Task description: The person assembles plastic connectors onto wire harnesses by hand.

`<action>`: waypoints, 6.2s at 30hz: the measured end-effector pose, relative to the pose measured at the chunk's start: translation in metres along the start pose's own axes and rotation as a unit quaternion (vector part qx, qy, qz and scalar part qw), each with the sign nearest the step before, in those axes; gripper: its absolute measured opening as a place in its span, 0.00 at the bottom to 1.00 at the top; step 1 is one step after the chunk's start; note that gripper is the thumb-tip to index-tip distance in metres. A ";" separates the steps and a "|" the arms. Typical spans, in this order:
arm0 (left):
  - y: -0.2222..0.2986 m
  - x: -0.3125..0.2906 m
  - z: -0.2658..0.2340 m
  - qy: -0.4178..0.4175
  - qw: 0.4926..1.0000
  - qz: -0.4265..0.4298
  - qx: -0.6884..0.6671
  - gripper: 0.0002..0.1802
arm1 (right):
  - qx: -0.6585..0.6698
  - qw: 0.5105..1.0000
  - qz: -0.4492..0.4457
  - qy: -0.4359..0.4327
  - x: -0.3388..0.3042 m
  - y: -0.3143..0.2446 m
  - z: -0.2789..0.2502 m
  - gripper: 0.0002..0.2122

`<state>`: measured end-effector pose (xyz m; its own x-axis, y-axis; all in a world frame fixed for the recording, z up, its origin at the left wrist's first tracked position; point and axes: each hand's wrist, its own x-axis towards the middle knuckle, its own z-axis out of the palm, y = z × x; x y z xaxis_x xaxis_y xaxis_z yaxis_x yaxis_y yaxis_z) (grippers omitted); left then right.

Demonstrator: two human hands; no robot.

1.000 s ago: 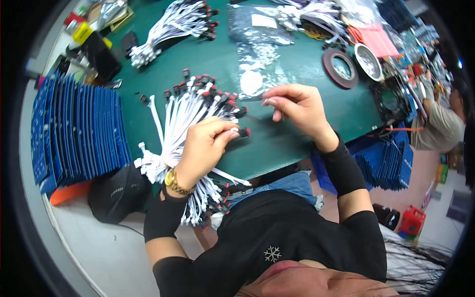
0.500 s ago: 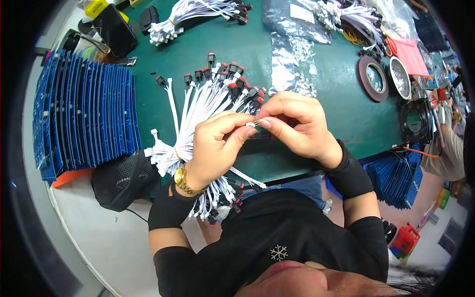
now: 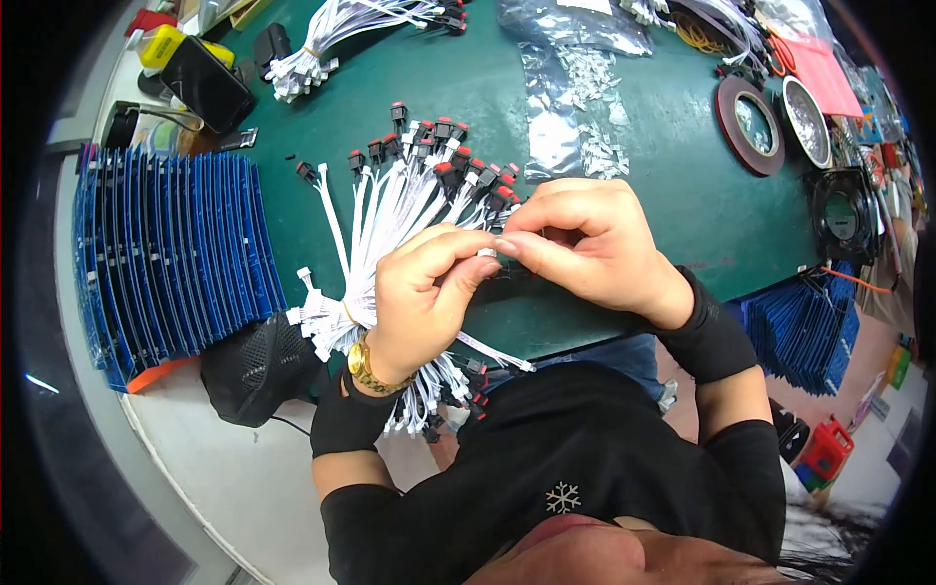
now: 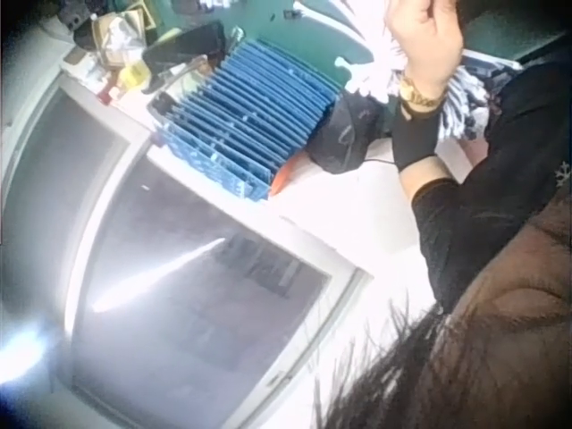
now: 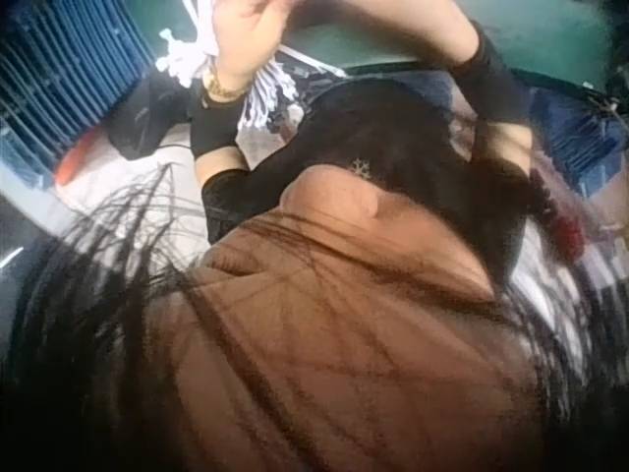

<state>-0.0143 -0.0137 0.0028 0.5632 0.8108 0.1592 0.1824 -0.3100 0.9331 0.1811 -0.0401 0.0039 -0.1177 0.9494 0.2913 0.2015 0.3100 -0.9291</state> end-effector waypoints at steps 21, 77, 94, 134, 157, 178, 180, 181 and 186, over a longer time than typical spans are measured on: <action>0.001 -0.001 0.005 -0.021 0.998 -0.057 0.000 0.04 | -0.078 0.996 -0.021 -0.039 0.001 0.002 -0.003 0.06; -0.014 -0.003 0.000 -0.052 0.984 -0.170 -0.016 0.07 | -0.096 0.985 -0.057 -0.129 0.006 0.021 -0.012 0.06; 0.000 -0.003 0.001 -0.020 0.978 -0.185 -0.092 0.07 | -0.102 0.983 -0.014 -0.149 0.003 0.023 0.000 0.07; -0.004 -0.007 0.004 0.045 0.984 -0.104 -0.137 0.09 | 0.114 0.989 0.019 -0.096 -0.005 0.030 0.012 0.16; -0.003 0.004 -0.004 -0.211 0.975 0.024 0.062 0.03 | -0.358 0.917 -0.115 -0.136 0.051 0.033 -0.079 0.15; -0.014 0.002 0.005 -0.118 0.968 0.086 0.206 0.05 | -0.511 0.767 -0.211 -0.327 0.153 0.056 -0.103 0.24; -0.015 0.001 0.004 -0.116 0.968 0.086 0.204 0.06 | -0.524 0.749 -0.189 -0.359 0.161 0.054 -0.100 0.19; -0.015 0.001 0.004 -0.117 0.968 0.088 0.202 0.06 | -0.509 0.754 -0.215 -0.355 0.163 0.053 -0.101 0.16; -0.014 0.000 0.006 -0.119 0.967 0.095 0.205 0.07 | -0.450 0.816 -0.254 -0.260 0.174 0.070 -0.108 0.12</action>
<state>-0.0123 -0.0126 -0.0124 0.7781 0.5986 0.1905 0.3347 -0.6517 0.6807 0.2799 0.1522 0.0140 -0.7578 0.6094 0.2332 0.6030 0.7906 -0.1066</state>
